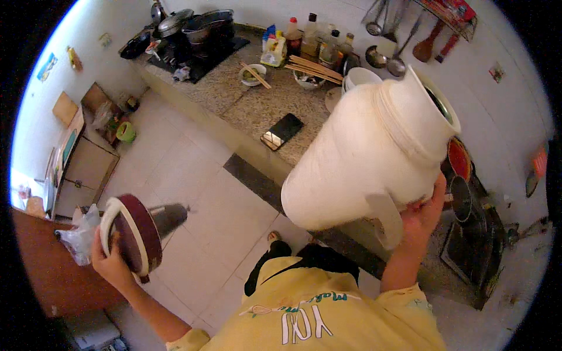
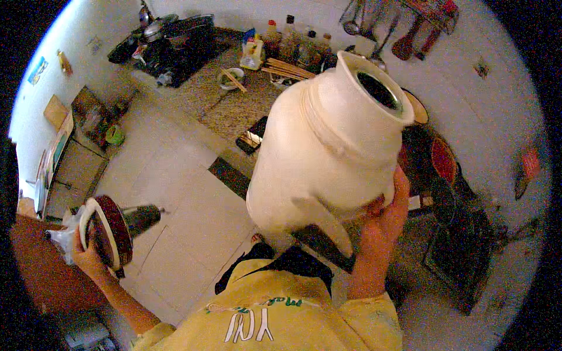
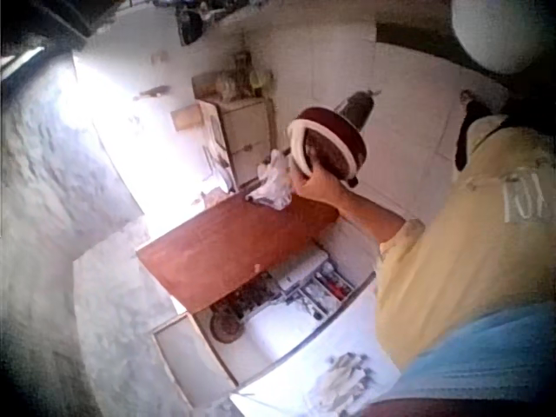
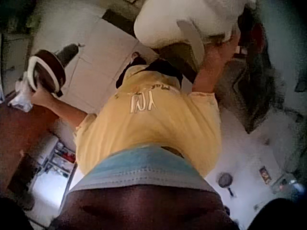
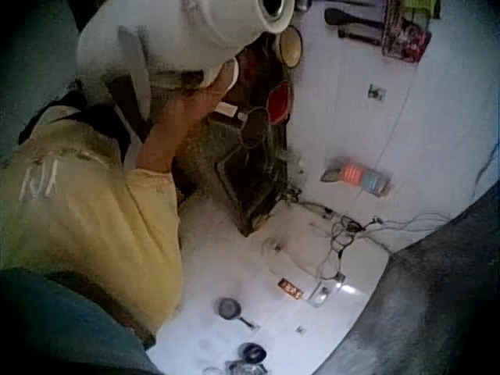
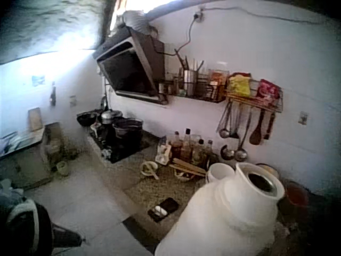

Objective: The person uses chopsticks to mix sliced cucumbers in a small bowl. They then unplug an electric kettle, move it, and retrieve a thermos and a cup. The person pours liquid from the thermos into the cup and then into the kettle before placing the kettle back on the counter.

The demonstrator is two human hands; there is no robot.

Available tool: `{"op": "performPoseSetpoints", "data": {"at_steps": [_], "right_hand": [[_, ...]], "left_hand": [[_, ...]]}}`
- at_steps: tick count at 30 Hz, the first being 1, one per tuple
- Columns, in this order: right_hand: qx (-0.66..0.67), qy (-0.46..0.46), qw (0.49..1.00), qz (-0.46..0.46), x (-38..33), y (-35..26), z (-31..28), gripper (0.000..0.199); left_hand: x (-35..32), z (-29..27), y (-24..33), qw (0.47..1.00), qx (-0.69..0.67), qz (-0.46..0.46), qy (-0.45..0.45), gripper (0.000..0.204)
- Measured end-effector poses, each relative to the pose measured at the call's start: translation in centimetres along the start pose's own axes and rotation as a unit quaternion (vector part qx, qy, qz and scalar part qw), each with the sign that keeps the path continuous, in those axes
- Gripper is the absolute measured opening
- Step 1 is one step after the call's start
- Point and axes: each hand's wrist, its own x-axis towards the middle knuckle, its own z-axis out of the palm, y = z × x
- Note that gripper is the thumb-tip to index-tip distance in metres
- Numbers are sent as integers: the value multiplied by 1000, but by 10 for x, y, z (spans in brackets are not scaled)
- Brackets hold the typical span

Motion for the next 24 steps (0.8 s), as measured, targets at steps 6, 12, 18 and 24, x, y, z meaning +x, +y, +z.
{"op": "performPoseSetpoints", "data": {"at_steps": [6,12,18,24], "right_hand": [[110,2,991,77,54,43,66,29],[78,1,997,28,105,88,93,14],[51,47,997,46,130,94,109,18],[50,69,991,99,147,109,106,19]], "left_hand": [[-21,-36,-47,993,61,-99,25,36],[-34,-63,-78,972,166,-149,75,38],[-31,-50,-79,955,195,-199,96,39],[-27,-29,-84,957,171,-214,91,38]]}}
